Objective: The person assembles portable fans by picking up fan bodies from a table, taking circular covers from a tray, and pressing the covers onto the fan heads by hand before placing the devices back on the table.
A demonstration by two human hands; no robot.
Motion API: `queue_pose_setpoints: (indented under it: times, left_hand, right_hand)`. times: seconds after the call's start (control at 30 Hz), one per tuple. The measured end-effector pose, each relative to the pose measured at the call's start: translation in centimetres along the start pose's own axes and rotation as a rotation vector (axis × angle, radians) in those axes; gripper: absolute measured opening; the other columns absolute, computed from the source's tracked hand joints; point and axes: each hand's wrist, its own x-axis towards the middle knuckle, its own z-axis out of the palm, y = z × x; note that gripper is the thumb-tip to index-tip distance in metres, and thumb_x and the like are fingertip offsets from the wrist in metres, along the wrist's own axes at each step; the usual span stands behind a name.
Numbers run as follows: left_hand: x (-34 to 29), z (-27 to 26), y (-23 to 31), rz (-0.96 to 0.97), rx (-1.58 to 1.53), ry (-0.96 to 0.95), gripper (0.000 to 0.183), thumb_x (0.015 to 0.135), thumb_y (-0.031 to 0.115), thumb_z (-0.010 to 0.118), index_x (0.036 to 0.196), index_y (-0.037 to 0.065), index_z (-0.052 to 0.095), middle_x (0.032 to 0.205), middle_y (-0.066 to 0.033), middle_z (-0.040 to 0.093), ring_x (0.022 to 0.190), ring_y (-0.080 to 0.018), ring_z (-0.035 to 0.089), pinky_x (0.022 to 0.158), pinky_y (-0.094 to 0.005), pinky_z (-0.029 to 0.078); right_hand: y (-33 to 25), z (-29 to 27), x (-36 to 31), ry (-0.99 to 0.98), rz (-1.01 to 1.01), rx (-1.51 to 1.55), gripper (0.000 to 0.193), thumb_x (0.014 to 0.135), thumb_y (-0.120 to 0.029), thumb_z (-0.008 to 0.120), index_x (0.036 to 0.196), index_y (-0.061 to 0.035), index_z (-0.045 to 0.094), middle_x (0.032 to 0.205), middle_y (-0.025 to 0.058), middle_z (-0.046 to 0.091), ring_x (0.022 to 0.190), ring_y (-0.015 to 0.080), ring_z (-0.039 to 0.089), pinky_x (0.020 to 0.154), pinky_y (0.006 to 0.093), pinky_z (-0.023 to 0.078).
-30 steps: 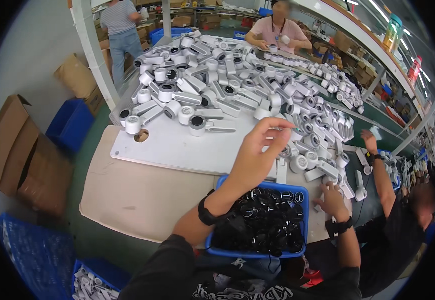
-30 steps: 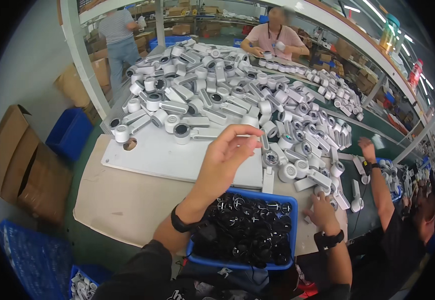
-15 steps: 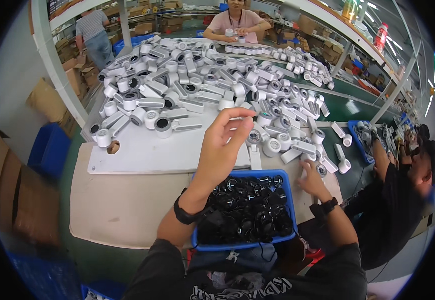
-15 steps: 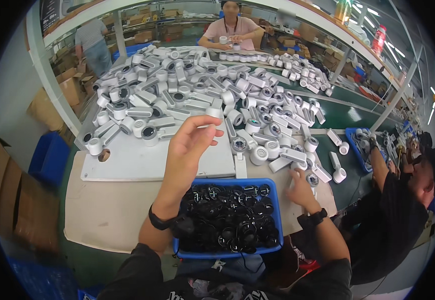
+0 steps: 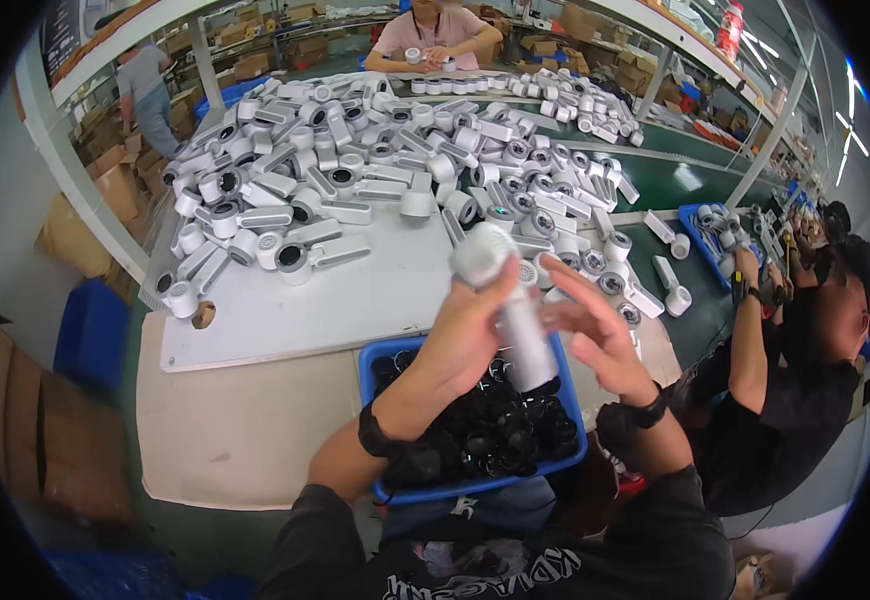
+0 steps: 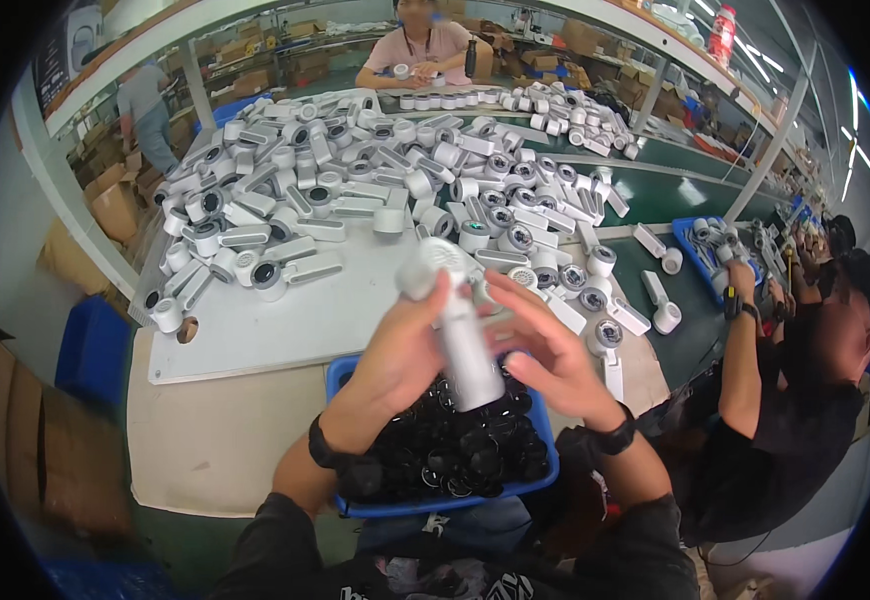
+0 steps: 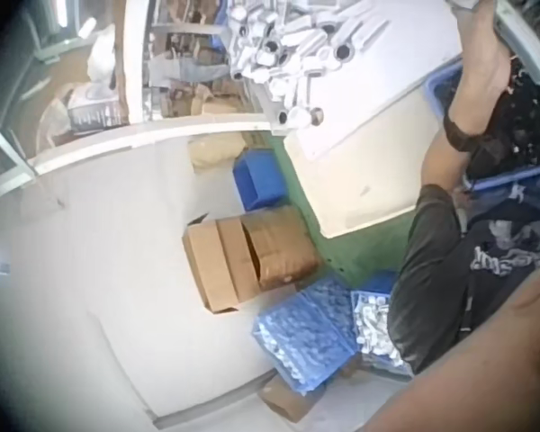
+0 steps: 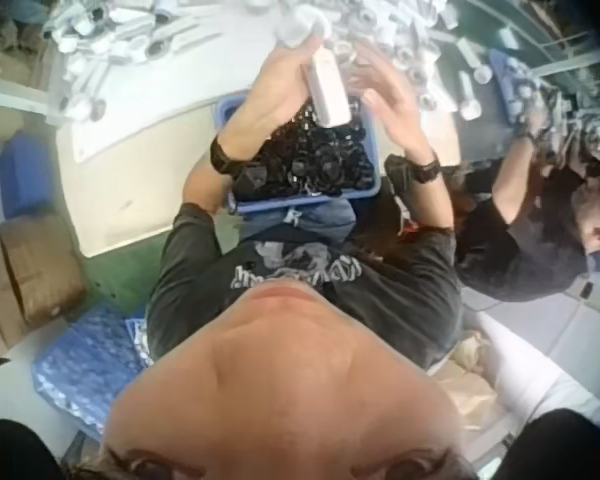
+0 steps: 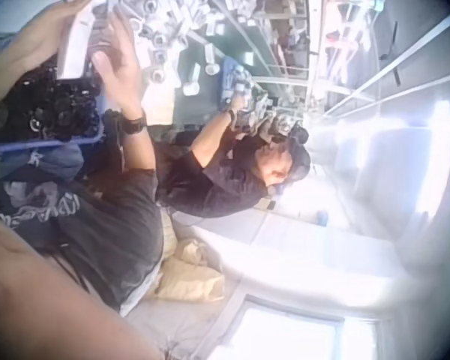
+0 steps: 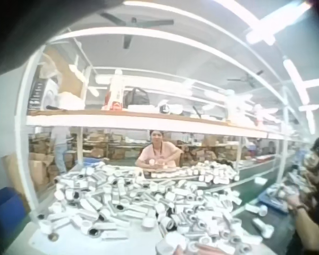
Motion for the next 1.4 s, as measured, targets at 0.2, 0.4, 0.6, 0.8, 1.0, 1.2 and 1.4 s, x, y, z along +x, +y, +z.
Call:
queue_pose_setpoints:
  times: [0.2,0.4,0.6,0.8,1.0,1.2,1.4]
  left_hand:
    - [-0.3,-0.6,3.2,0.331,0.076,-0.026,0.054,0.102,0.049,0.043,0.129,0.003,0.050,0.111,-0.0108,0.062,0.094,-0.0218,0.064,0.080,-0.0379,0.053]
    - [-1.6,-0.5,5.6,0.325,0.040,-0.025,0.053,0.101,0.051,0.044,0.123,0.004,0.054,0.102,-0.0138,0.065,0.082,-0.0193,0.063,0.075,-0.0337,0.051]
    - [-1.1,0.0,5.8,0.286,-0.150,0.036,0.062,0.097,0.059,0.046,0.125,0.004,0.052,0.098,-0.0116,0.065,0.079,-0.0187,0.062,0.073,-0.0325,0.051]
    - [-0.6,-1.6,5.4,0.136,-0.493,-0.127,0.072,0.091,0.066,0.048,0.126,0.003,0.049,0.100,-0.0099,0.062,0.078,-0.0134,0.060,0.058,-0.0256,0.049]
    - [0.1,-2.5,5.1,0.272,-0.332,0.009,0.069,0.092,0.064,0.050,0.126,0.003,0.047,0.106,-0.0103,0.059,0.078,-0.0118,0.058,0.058,-0.0266,0.049]
    - [-0.4,-1.6,5.4,0.282,-0.342,0.024,0.055,0.101,0.048,0.046,0.127,0.000,0.047,0.117,-0.0176,0.054,0.109,-0.0323,0.059,0.093,-0.0424,0.051]
    - [-0.4,-2.3,5.3,0.332,-0.141,-0.012,0.054,0.099,0.048,0.051,0.124,0.000,0.052,0.106,-0.0132,0.061,0.099,-0.0277,0.064,0.084,-0.0415,0.055]
  right_hand:
    - [6.1,-2.2,-1.2,-0.459,0.196,-0.736,0.040,0.091,-0.023,0.066,0.123,-0.0022,0.058,0.119,0.0151,0.059,0.107,0.0278,0.058,0.090,0.0373,0.048]
    - [8.4,-1.2,-2.9,-0.718,0.202,-0.792,0.044,0.086,-0.026,0.069,0.121,-0.0013,0.058,0.118,0.0160,0.058,0.110,0.0347,0.055,0.094,0.0425,0.046]
    - [8.8,-1.2,-1.6,-0.765,0.334,-0.687,0.030,0.086,-0.022,0.071,0.108,-0.0030,0.065,0.098,0.0134,0.064,0.088,0.0301,0.063,0.077,0.0382,0.050]
    - [8.8,-1.4,-1.2,-0.749,0.440,-0.566,0.025,0.081,-0.015,0.074,0.101,-0.0023,0.066,0.082,0.0101,0.064,0.074,0.0233,0.063,0.066,0.0348,0.048]
    - [8.0,-2.3,-0.5,-0.621,0.281,-0.603,0.021,0.080,-0.005,0.072,0.100,-0.0060,0.067,0.081,0.0050,0.057,0.068,0.0168,0.057,0.061,0.0288,0.047]
    - [6.4,-2.9,0.7,-0.448,0.297,-0.429,0.029,0.079,0.004,0.063,0.106,-0.0060,0.066,0.079,0.0005,0.054,0.067,0.0100,0.050,0.060,0.0265,0.042]
    - [2.9,-1.7,5.1,-0.161,0.260,0.043,0.040,0.086,0.008,0.062,0.124,-0.0027,0.060,0.107,0.0013,0.062,0.083,0.0057,0.057,0.072,0.0239,0.049]
